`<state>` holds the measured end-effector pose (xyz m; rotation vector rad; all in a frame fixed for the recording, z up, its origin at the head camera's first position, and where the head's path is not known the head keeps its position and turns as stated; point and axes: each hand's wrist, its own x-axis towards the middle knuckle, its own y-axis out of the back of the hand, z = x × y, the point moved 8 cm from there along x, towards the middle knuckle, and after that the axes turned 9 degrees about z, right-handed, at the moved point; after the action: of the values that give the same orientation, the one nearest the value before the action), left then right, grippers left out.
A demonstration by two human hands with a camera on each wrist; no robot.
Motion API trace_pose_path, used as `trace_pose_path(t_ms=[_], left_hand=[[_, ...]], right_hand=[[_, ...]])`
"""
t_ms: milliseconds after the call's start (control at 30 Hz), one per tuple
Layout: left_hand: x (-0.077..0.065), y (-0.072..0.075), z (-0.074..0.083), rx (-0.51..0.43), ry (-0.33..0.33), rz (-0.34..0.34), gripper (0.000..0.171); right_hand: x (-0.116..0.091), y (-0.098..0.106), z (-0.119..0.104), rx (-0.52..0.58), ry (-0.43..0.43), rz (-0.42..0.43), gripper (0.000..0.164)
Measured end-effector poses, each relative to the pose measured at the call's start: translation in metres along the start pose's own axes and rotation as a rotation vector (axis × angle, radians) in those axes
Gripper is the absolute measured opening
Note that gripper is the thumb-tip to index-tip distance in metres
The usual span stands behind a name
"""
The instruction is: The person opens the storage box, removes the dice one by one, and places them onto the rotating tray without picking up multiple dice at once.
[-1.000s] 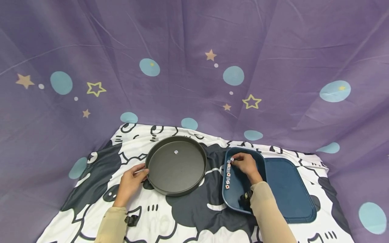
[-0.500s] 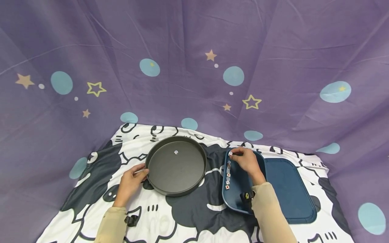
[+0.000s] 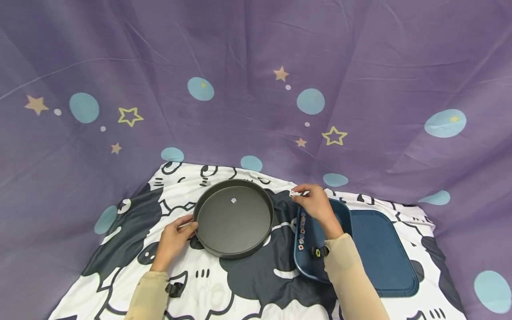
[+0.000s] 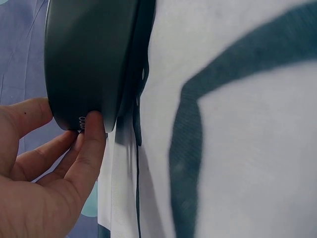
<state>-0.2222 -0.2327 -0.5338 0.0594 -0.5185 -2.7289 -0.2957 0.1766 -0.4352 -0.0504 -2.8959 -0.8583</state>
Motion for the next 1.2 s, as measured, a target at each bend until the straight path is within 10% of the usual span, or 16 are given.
trace_pose_path(t_ms=[1200], left_hand=[[0.000,0.000,-0.003,0.011,0.000,0.026,0.034]], right_hand=[[0.033,-0.124,-0.073,0.131,0.123,-0.103,0.016]])
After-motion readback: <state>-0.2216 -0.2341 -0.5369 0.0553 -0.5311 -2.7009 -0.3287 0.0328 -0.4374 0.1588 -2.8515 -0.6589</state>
